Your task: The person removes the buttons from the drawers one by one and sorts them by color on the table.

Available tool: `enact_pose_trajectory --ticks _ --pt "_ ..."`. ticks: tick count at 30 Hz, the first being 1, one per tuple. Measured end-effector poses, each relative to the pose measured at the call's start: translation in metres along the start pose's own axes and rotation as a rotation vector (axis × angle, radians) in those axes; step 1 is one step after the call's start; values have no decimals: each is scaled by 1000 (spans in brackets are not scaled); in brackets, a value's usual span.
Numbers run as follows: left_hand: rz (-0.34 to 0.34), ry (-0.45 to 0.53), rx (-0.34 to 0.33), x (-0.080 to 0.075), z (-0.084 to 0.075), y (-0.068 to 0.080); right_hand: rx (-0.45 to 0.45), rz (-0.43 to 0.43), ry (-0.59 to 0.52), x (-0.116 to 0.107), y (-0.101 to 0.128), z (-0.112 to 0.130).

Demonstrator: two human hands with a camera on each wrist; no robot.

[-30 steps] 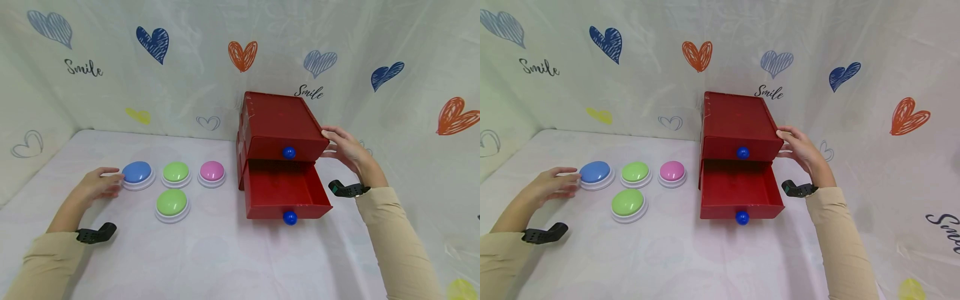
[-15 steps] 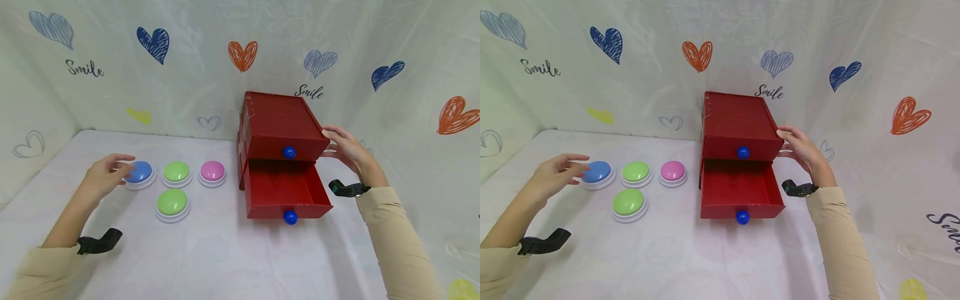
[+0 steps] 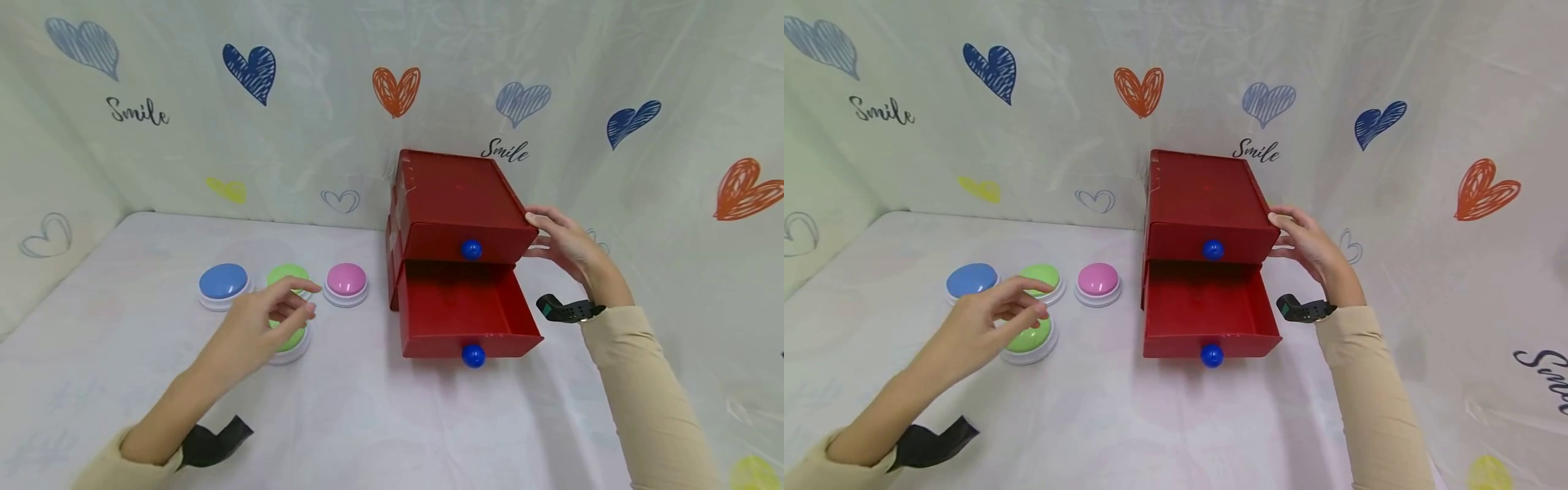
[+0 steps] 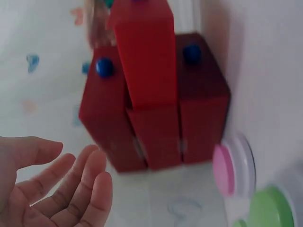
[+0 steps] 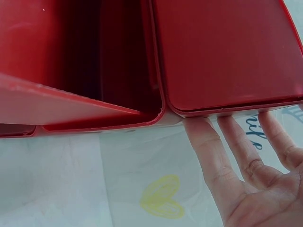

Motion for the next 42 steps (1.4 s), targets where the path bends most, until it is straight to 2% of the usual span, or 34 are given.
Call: enact_pose_trajectory --ticks 2,5,11,16,18,20,27,35,42 --pt "12 10 58 14 -16 1 1 2 -6 0 1 0" --pt "61 21 112 38 -36 1 3 1 -10 0 1 0" --pt "219 46 175 88 -65 4 5 -2 -12 0 1 1" --pt "327 38 215 125 -85 4 4 6 -28 0 1 1" --pt "367 24 211 138 -90 3 4 2 -23 0 1 1" --pt "372 -5 221 148 -94 1 5 -9 -8 0 0 0" --pt "320 -109 274 166 -103 -8 -1 -4 -3 0 0 1" --pt "293 -157 257 180 -99 -17 -1 2 -16 0 0 0" --pt "288 -158 261 186 -98 -23 -4 4 -21 0 0 0"
Point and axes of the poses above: each hand's wrist, its own y-axis away from the middle knuckle, its own x-axis out of the palm, z = x × y, the point moved 8 cm from there along -y, towards the middle knuckle, and after that the axes turned 1 degree about z, right-handed, at the moved point
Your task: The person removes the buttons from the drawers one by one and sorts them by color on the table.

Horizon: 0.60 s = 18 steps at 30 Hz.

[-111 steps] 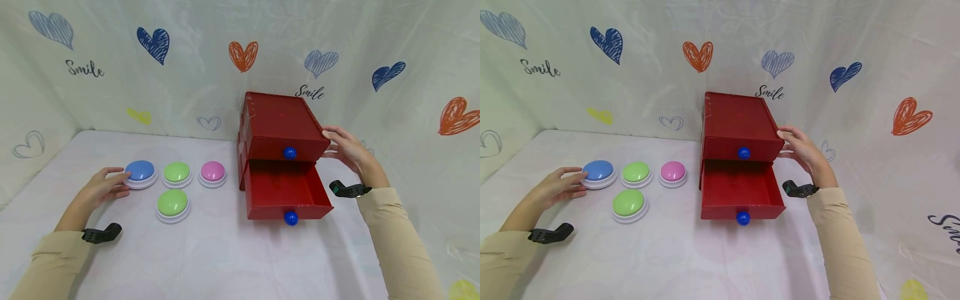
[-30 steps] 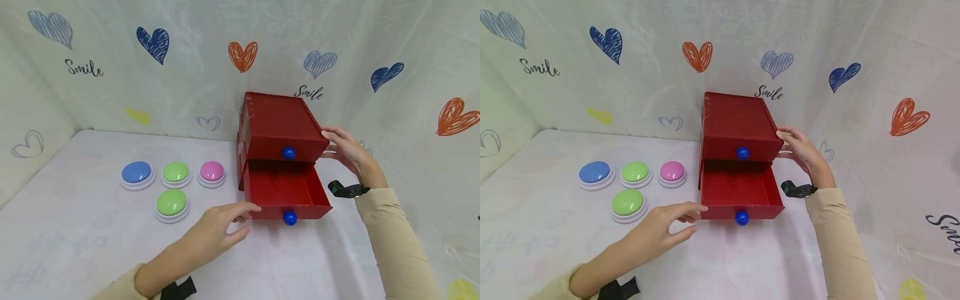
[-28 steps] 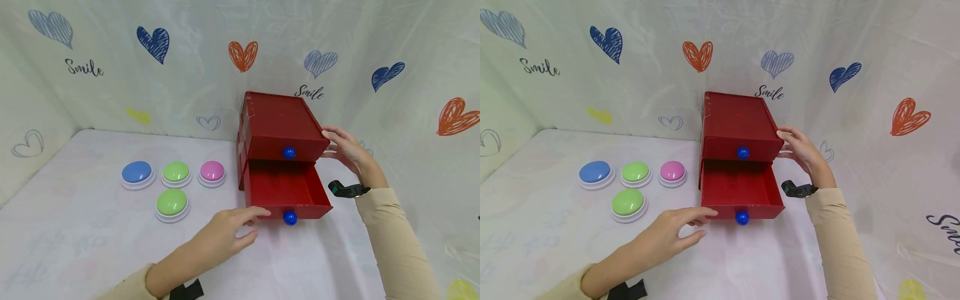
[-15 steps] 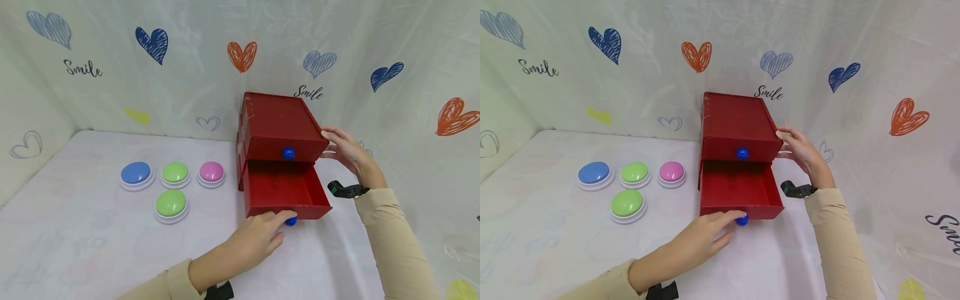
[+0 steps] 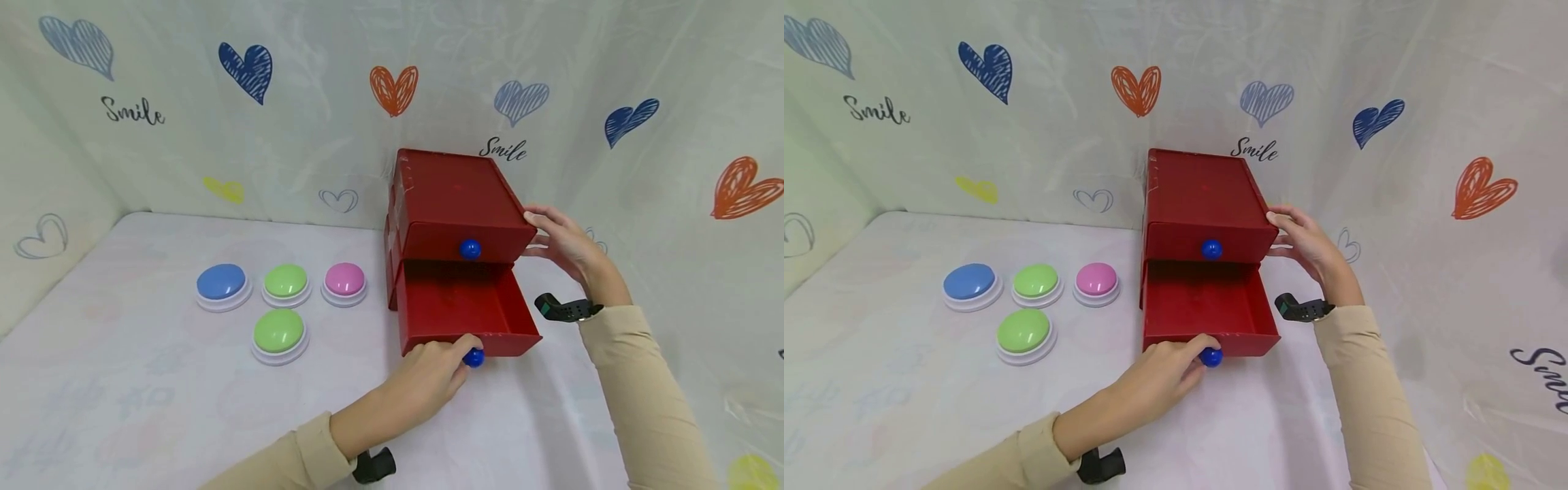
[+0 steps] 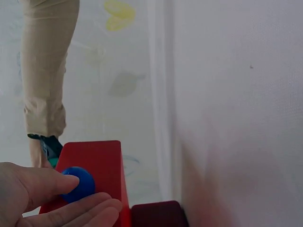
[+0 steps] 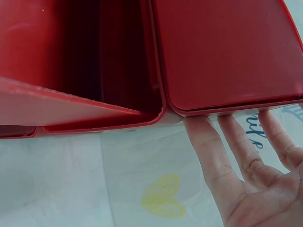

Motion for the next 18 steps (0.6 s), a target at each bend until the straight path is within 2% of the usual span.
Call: enact_pose_trajectory --ticks 13,18 --pt "-46 -23 10 -2 1 -4 -1 -8 8 -1 0 0" --pt "-56 -36 -10 -3 4 -7 -4 -20 25 -1 0 1"
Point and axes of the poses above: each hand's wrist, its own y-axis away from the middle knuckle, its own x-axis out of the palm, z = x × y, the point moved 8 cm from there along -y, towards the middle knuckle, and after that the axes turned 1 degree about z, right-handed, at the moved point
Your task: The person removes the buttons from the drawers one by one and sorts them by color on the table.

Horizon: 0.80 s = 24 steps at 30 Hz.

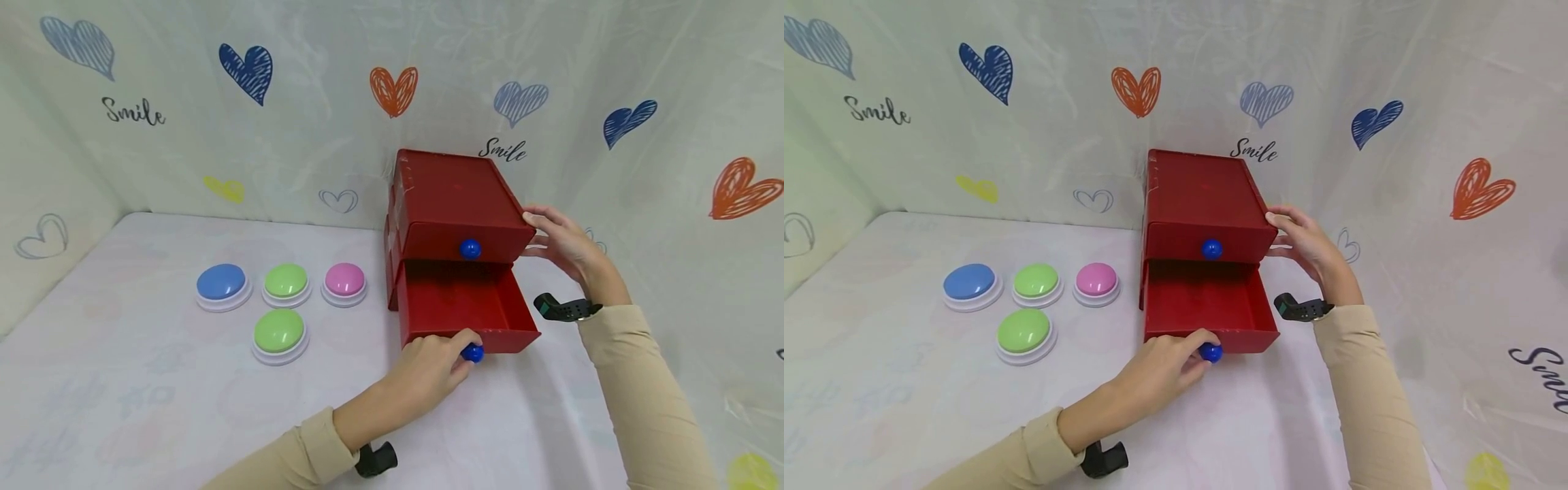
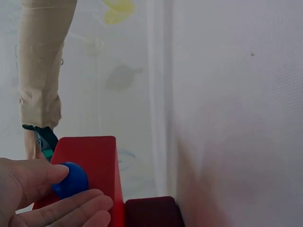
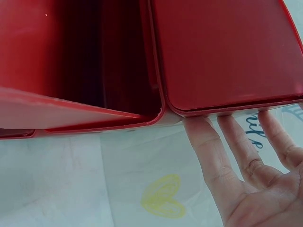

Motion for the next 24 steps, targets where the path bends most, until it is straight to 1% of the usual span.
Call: enact_pose_trajectory --ticks 5,12,19,24 --pt "3 38 -32 0 4 -3 -2 5 -3 0 0 0" --pt "0 86 -60 -1 9 -7 2 10 -9 0 0 -1" --pt "9 90 -82 -2 13 -10 1 13 -21 1 -1 -1" --pt "2 95 -85 -2 16 -13 6 -1 1 1 -1 -2"
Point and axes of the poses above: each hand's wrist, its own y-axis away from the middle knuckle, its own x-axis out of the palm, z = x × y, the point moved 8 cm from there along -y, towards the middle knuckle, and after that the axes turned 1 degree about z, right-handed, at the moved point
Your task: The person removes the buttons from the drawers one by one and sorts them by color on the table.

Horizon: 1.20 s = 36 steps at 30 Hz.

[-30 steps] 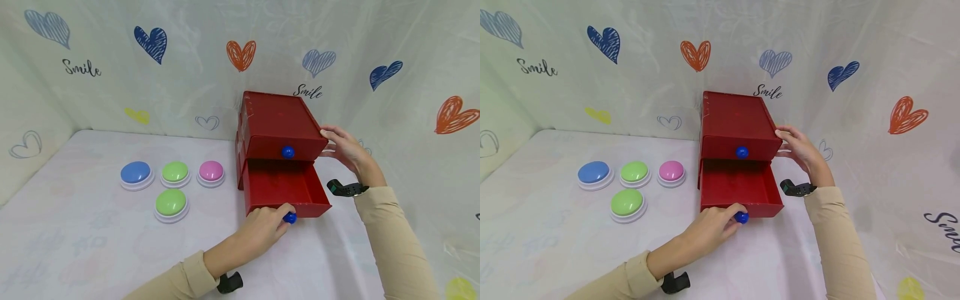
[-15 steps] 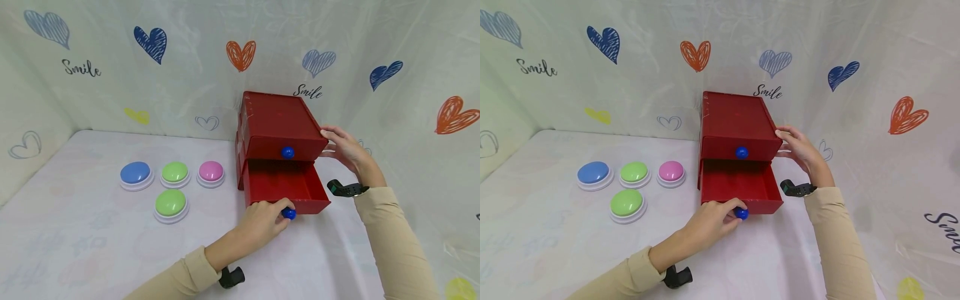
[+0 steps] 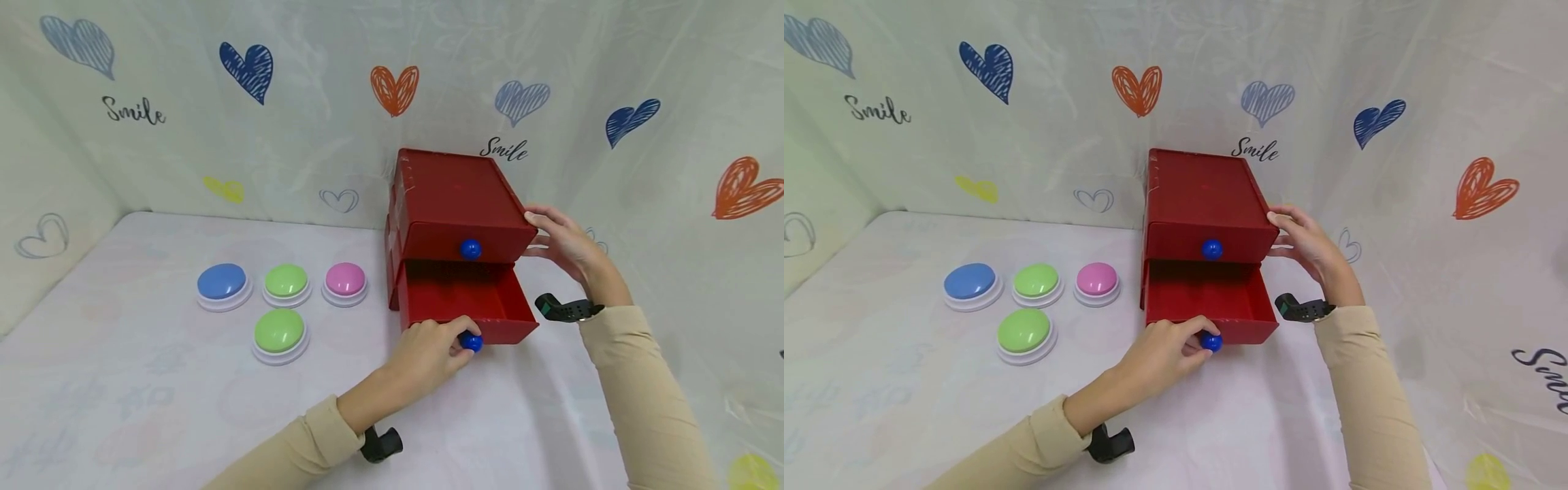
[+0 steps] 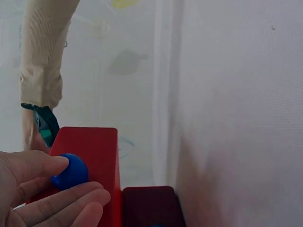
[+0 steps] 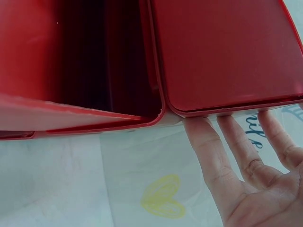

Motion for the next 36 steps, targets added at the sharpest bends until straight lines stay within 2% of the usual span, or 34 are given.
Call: enact_pose_trajectory --ticks 11,36 --pt "1 -20 -14 -2 0 -7 3 10 -19 -1 1 0" --pt "16 -21 -42 -6 1 -8 9 10 -17 0 1 0"
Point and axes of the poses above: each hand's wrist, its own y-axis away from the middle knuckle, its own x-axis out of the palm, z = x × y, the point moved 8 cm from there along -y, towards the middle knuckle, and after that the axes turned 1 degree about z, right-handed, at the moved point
